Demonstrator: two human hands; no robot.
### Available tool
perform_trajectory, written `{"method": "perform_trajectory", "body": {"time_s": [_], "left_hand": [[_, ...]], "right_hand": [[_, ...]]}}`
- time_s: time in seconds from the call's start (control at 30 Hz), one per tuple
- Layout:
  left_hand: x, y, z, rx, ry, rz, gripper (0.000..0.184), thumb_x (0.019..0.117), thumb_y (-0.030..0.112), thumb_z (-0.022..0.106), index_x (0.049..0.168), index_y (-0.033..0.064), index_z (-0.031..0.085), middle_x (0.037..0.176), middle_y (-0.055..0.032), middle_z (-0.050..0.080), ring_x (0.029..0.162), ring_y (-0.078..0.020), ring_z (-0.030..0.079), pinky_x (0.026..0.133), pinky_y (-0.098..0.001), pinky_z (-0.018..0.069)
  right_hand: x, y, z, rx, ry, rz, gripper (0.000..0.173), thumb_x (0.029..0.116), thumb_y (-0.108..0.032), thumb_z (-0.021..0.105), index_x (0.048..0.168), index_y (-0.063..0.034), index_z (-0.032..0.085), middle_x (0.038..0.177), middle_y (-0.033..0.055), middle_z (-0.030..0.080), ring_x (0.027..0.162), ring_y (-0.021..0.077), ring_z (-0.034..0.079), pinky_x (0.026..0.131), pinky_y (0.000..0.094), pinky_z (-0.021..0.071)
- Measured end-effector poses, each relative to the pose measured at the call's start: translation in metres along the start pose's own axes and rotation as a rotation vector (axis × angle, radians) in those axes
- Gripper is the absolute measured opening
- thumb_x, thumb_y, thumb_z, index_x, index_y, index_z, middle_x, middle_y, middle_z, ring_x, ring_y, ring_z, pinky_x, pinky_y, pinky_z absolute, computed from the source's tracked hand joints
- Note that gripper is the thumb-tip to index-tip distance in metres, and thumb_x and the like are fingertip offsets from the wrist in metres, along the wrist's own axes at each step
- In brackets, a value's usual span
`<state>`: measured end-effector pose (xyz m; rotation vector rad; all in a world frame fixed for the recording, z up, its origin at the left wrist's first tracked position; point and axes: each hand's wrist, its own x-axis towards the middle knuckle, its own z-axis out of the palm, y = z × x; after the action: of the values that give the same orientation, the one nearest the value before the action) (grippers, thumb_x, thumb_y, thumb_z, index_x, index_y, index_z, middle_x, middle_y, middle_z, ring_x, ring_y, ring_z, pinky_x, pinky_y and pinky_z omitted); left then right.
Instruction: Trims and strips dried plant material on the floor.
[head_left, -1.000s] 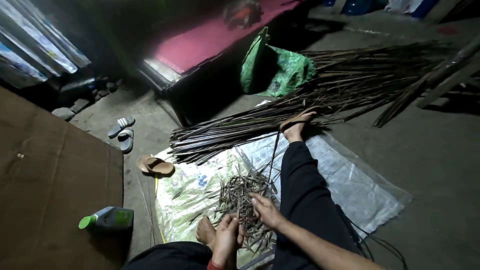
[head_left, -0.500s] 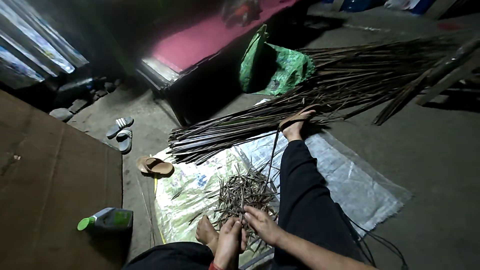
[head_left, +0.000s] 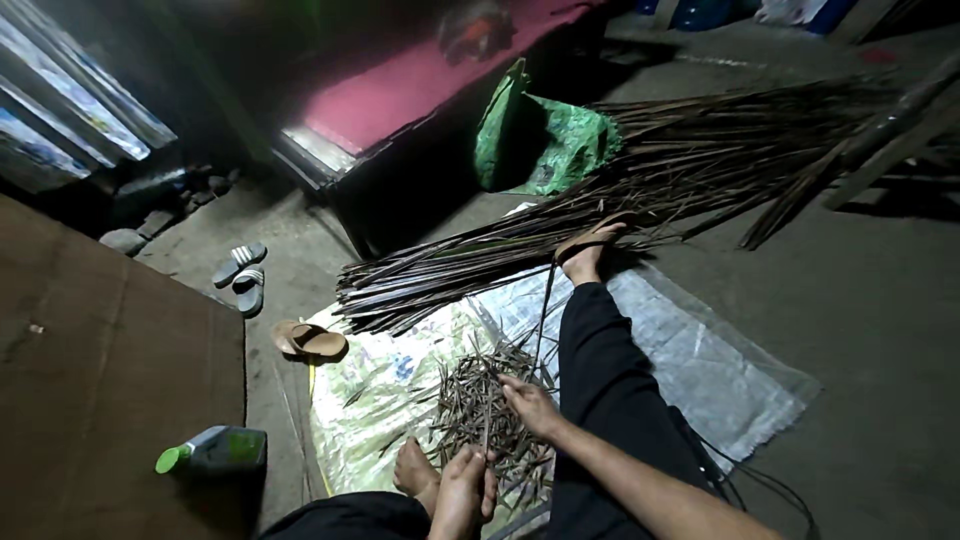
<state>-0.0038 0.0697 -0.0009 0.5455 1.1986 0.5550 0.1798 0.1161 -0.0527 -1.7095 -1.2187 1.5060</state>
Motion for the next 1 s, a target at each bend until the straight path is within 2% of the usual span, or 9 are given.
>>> {"method": "perform_trajectory", "body": {"time_s": [0.07,0.13,0.23,0.37,0.53,0.67,0.77,0.9,1.0], "left_hand": [[0.002,0.002,0.0,-0.041,0.015,-0.032,0.031,0.112,0.01,0.028,0.104,-0.0008,0.056,0.056,0.0018,0.051,0.04,-0.0004,0.042,0.038,-0.0135,0.0354],[0.006,0.004,0.0,-0.087,0.034,-0.065,0.033,0.1116,0.011,0.027,0.098,0.0018,0.056,0.056,0.0019,0.051,0.039,-0.0007,0.042,0.037,-0.0135,0.0349],[0.01,0.003,-0.001,-0.133,0.046,-0.09,0.034,0.1113,0.013,0.028,0.093,0.0051,0.055,0.055,0.0039,0.047,0.038,-0.0002,0.038,0.036,-0.013,0.032],[0.007,0.001,-0.003,-0.143,-0.024,-0.075,0.034,0.1119,0.015,0.025,0.094,0.0081,0.053,0.053,0.0067,0.042,0.037,0.0011,0.033,0.036,-0.0125,0.0288],[0.002,0.002,0.0,-0.145,-0.088,-0.124,0.032,0.1124,0.015,0.023,0.1,0.0087,0.052,0.054,0.0078,0.041,0.037,0.0019,0.033,0.036,-0.012,0.028],[0.003,-0.001,-0.001,-0.178,-0.099,-0.123,0.033,0.1124,0.015,0.024,0.099,0.0075,0.053,0.053,0.0071,0.042,0.037,0.0021,0.034,0.035,-0.0115,0.0296],[0.009,0.002,-0.001,-0.195,-0.033,-0.131,0.033,0.112,0.015,0.027,0.094,0.0077,0.054,0.053,0.0063,0.043,0.037,0.0014,0.035,0.035,-0.0119,0.0299],[0.013,0.004,-0.001,-0.145,0.043,-0.131,0.031,0.111,0.014,0.029,0.09,0.0084,0.052,0.053,0.0049,0.044,0.037,0.0003,0.037,0.035,-0.0126,0.0309],[0.013,0.001,-0.003,-0.152,0.055,-0.112,0.027,0.1093,0.01,0.029,0.092,0.0088,0.05,0.054,0.0044,0.045,0.038,-0.0001,0.038,0.035,-0.013,0.0316]], "right_hand": [[0.0,0.0,-0.007,-0.021,-0.012,0.009,0.045,0.1118,-0.018,0.035,0.148,0.0037,0.05,0.111,0.0195,0.066,0.085,0.0205,0.059,0.085,0.0374,0.0496],[-0.011,-0.002,-0.003,-0.053,-0.112,-0.008,0.044,0.1114,-0.02,0.032,0.141,0.0049,0.054,0.087,0.0118,0.059,0.071,0.0178,0.053,0.074,0.0364,0.0487],[-0.026,-0.002,0.008,-0.118,-0.239,-0.103,0.043,0.1102,-0.021,0.034,0.127,0.0086,0.061,0.098,0.0209,0.065,0.086,0.0265,0.061,0.085,0.0442,0.0504],[-0.024,-0.003,0.009,-0.207,-0.276,-0.168,0.045,0.1104,-0.021,0.033,0.135,0.006,0.058,0.113,0.026,0.067,0.101,0.0333,0.065,0.096,0.0494,0.0496],[-0.01,-0.002,0.005,-0.337,-0.121,-0.142,0.047,0.1115,-0.023,0.034,0.146,0.0037,0.052,0.129,0.0276,0.066,0.124,0.0391,0.063,0.11,0.0539,0.0441],[0.005,0.006,-0.011,-0.17,-0.021,-0.062,0.046,0.1119,-0.021,0.034,0.143,0.0056,0.054,0.122,0.0265,0.067,0.109,0.0336,0.066,0.103,0.0484,0.0483],[-0.011,0.004,-0.006,-0.14,-0.128,-0.107,0.044,0.1104,-0.021,0.033,0.129,0.0067,0.061,0.095,0.0181,0.064,0.079,0.0231,0.06,0.081,0.0414,0.0511],[-0.039,-0.005,0.011,-0.293,-0.384,-0.251,0.043,0.1104,-0.022,0.037,0.127,0.0056,0.064,0.107,0.0258,0.07,0.101,0.0358,0.069,0.095,0.0534,0.0515],[-0.038,-0.005,0.013,-0.425,-0.455,-0.322,0.043,0.1108,-0.024,0.035,0.125,0.0035,0.064,0.106,0.0248,0.07,0.103,0.0385,0.069,0.095,0.0569,0.0506]]}}
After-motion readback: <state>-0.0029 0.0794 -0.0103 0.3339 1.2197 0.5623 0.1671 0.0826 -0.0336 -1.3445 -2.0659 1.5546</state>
